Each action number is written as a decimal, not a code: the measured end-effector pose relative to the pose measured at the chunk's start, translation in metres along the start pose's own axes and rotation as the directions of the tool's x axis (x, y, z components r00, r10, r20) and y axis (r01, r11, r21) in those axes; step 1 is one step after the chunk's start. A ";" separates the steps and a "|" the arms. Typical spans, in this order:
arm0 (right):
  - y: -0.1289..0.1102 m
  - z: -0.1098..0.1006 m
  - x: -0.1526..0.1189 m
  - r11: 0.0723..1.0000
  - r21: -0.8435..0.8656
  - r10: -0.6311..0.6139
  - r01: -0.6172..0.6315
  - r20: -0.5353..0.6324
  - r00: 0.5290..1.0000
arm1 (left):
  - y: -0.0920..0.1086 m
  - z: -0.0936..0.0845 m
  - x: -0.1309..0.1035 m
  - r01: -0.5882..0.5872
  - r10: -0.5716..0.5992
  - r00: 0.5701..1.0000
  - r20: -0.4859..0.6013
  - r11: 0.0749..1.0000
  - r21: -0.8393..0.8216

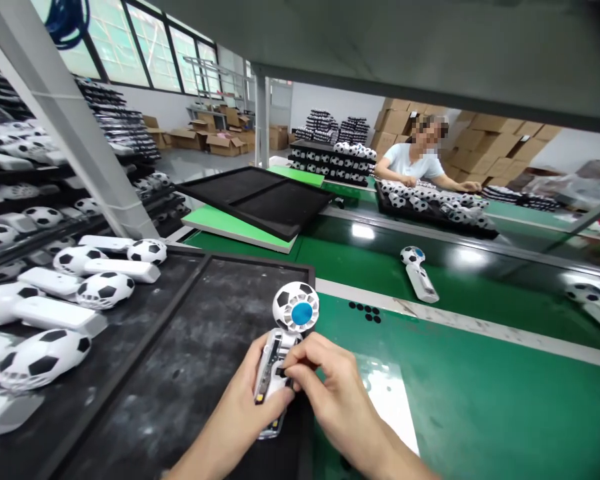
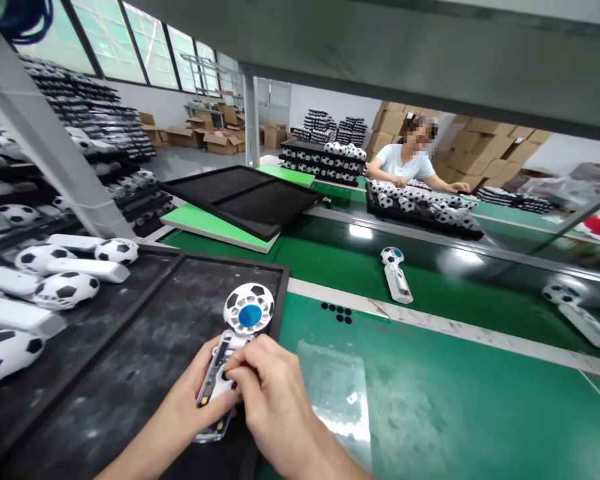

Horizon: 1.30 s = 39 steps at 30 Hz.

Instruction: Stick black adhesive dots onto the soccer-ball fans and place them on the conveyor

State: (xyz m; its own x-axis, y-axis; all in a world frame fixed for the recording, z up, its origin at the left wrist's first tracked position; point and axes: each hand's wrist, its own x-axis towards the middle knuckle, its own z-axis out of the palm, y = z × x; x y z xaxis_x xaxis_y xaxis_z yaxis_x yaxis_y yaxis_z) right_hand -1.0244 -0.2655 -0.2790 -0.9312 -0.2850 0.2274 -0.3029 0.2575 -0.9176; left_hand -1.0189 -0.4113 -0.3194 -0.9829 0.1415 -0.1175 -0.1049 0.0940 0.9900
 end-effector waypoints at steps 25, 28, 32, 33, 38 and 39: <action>0.005 0.007 -0.009 0.922 -0.346 -0.184 0.174 0.004 0.983 | 0.008 0.002 -0.007 -0.009 0.008 1.000 0.025 1.000 0.024; 0.008 0.009 -0.009 0.914 -0.357 -0.210 0.193 -0.008 0.978 | 0.007 0.001 -0.006 0.007 -0.008 0.999 0.032 1.000 0.006; 0.015 0.015 -0.014 0.900 -0.350 -0.288 0.261 -0.027 0.957 | 0.005 -0.001 -0.007 -0.002 0.003 0.999 0.035 1.000 -0.017; 0.016 0.017 -0.015 0.897 -0.337 -0.313 0.287 -0.027 0.949 | 0.005 -0.002 -0.008 -0.010 0.011 1.000 0.024 0.999 -0.042; 0.021 0.018 -0.018 0.889 -0.302 -0.371 0.344 -0.035 0.928 | -0.002 -0.005 -0.009 -0.037 0.039 0.999 0.009 0.983 -0.179; 0.023 0.018 -0.018 0.895 -0.290 -0.369 0.340 -0.051 0.928 | -0.004 -0.005 -0.008 -0.036 0.040 0.999 0.015 0.984 -0.173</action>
State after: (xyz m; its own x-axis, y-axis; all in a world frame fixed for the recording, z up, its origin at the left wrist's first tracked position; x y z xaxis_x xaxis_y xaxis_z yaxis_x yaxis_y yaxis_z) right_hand -1.0108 -0.2709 -0.3099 -0.7627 -0.3122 0.5664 -0.6463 0.4010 -0.6492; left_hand -1.0113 -0.4177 -0.3223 -0.9839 0.1601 -0.0795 -0.0937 -0.0829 0.9921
